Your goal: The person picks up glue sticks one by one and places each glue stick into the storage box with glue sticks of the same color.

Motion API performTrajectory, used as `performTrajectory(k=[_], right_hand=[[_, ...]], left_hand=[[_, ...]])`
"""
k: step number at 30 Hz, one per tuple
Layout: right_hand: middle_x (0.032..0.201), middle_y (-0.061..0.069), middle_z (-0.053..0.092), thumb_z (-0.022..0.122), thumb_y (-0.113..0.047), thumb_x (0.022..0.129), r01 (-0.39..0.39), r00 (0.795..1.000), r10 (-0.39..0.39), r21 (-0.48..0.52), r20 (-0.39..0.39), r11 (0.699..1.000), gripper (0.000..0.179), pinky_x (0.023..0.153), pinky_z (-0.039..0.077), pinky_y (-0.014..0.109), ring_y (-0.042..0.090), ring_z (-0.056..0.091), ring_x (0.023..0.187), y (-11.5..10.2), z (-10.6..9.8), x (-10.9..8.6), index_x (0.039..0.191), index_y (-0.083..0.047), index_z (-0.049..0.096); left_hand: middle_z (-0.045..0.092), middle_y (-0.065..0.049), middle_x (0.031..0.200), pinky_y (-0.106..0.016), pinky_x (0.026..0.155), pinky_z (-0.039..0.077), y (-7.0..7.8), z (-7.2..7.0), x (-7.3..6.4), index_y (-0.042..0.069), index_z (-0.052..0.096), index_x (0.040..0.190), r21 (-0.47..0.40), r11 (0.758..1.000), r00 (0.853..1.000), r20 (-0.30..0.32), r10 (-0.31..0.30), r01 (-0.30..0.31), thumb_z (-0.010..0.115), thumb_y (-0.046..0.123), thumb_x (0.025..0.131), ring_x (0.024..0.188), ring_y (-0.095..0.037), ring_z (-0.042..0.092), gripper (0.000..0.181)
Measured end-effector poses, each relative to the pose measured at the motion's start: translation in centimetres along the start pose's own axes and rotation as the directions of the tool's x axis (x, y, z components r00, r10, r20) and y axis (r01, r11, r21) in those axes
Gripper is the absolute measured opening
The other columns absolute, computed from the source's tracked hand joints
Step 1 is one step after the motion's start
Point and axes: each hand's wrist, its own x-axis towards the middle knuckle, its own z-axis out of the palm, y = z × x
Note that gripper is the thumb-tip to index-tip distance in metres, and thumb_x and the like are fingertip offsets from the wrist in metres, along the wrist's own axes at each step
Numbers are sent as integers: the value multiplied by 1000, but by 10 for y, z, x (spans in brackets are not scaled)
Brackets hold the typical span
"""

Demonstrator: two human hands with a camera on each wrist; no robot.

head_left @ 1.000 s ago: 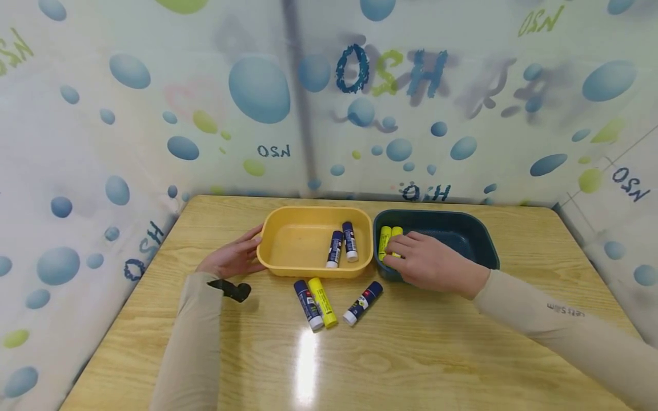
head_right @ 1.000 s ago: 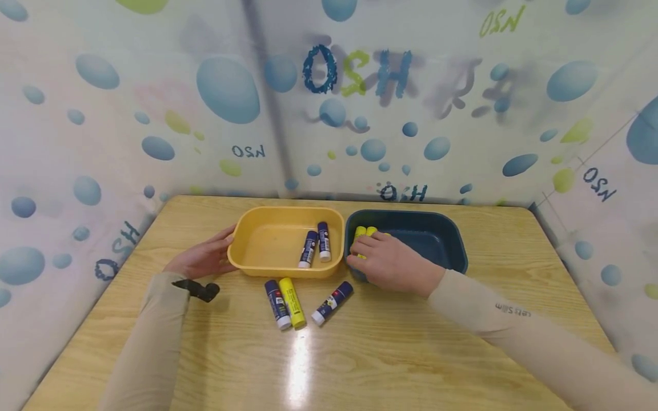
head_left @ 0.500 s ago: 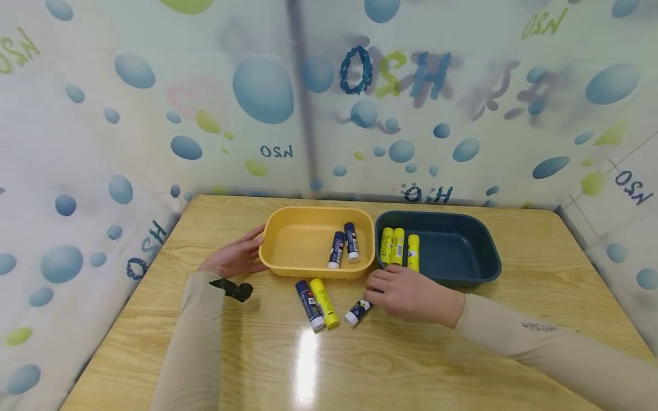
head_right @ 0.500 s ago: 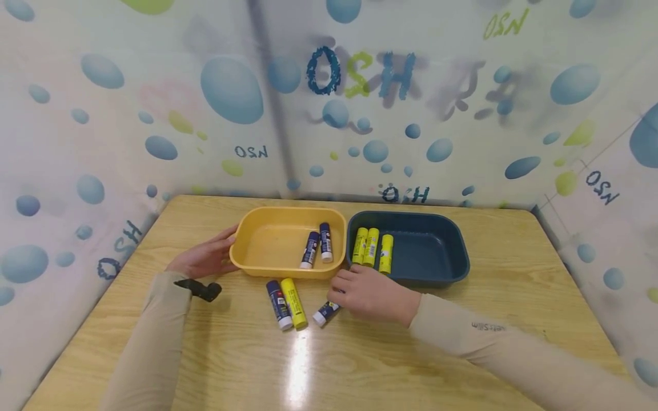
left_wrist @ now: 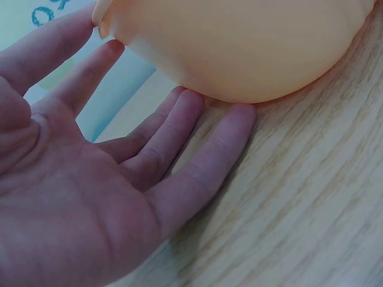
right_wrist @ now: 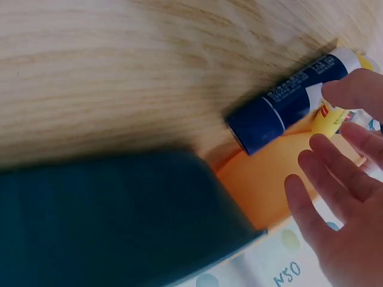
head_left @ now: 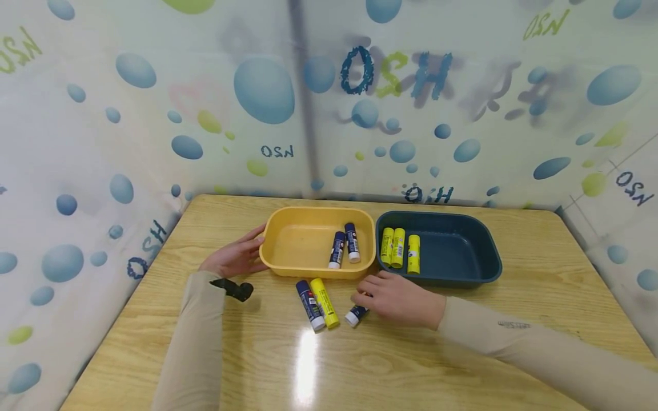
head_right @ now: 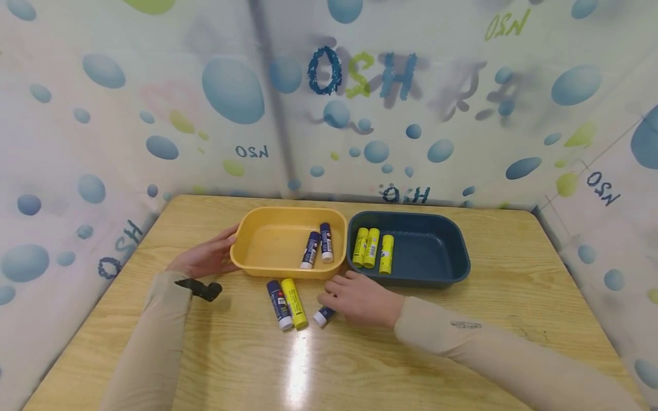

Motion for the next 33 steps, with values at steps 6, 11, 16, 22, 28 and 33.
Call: performTrajectory(k=[6,11,16,22,28,33], right_hand=[[112,-1,58,71,-25,90,19,1000,-18,-23,6,1000,35,83,44,28,15,53,99,0,12,4,122,-20,58],[105,-3,58,69,-26,92,28,1000,-28,-67,11,997,25,75,44,27,14,52,91,-1,17,8,115,-21,60],[104,-3,58,67,-24,93,21,1000,-20,-83,14,996,21,76,45,27,15,52,91,-1,18,12,113,-21,60],[104,-3,59,66,-22,94,14,1000,-13,-72,11,997,19,80,46,28,15,53,93,0,23,19,111,-21,60],[108,-3,60,65,-22,94,-5,997,9,-56,71,998,20,85,46,29,16,53,97,1,24,25,113,-22,60],[109,-4,60,65,-21,94,-4,995,10,-57,102,998,22,84,45,29,15,52,98,2,23,27,115,-24,60]], left_hand=[[14,-9,159,-49,105,35,0,0,0,33,12,156,-5,1000,1000,1,-1,1,40,25,106,138,-27,26,58],[14,-9,159,-49,105,35,0,0,0,33,12,156,-9,1000,1000,0,-3,3,41,25,106,135,-25,30,59],[17,-9,158,-50,105,34,0,0,1,33,14,156,-24,1000,1000,-15,-7,7,42,26,105,132,-24,35,59],[18,-9,157,-50,105,35,0,1,-1,34,15,156,-18,1000,1000,-22,-5,5,43,26,105,130,-23,38,58],[17,-10,158,-49,105,35,0,2,-1,33,13,156,-16,1000,1000,-13,-2,2,41,25,106,132,-23,36,58],[19,-10,157,-49,104,36,0,1,-1,33,15,156,-29,1000,1000,-18,-5,4,42,25,105,130,-22,38,58]])
